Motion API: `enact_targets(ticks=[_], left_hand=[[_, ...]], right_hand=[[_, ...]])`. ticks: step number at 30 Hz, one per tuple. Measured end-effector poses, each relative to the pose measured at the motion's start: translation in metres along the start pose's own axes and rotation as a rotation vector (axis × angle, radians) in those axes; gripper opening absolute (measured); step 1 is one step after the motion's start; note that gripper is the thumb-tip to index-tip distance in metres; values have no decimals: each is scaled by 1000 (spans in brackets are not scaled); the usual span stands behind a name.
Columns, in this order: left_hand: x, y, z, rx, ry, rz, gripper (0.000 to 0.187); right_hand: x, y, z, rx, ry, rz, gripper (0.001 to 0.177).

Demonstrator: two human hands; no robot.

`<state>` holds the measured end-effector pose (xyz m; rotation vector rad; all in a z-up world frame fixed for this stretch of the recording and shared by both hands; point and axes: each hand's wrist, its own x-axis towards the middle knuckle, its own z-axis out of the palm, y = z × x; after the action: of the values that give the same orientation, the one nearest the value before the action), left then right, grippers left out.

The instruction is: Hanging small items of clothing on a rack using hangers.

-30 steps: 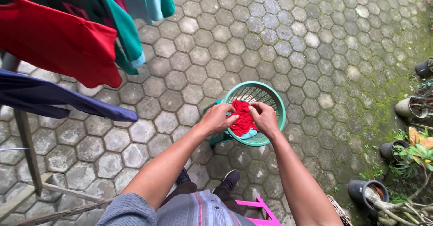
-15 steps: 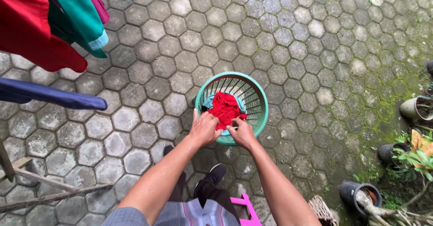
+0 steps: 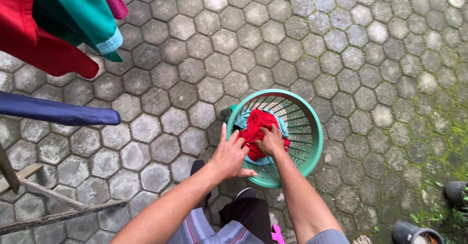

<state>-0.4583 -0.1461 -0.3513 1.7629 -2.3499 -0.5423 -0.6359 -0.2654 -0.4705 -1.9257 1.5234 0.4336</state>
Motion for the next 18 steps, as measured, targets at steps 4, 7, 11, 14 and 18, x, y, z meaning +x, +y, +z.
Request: enact_targets(ticks=[4,7,11,14,18], left_hand=[[0,-1,-3,-36,37,-1,81],[-1,0,-4,-60,51,-8,77],[2,3,-6,-49,55,-15,63],[8,11,-20,-88,137,-28,52],[26,28,-51,-354,241,-148,50]], right_hand=[[20,7,8,-62,-17,11,74],[35,28,17,-86,75,-47,68],[19,35,0,196,371,-103,37],[-23,25,-41,465,444,-58,25],[-87,15,-102,883,304,-32,17]])
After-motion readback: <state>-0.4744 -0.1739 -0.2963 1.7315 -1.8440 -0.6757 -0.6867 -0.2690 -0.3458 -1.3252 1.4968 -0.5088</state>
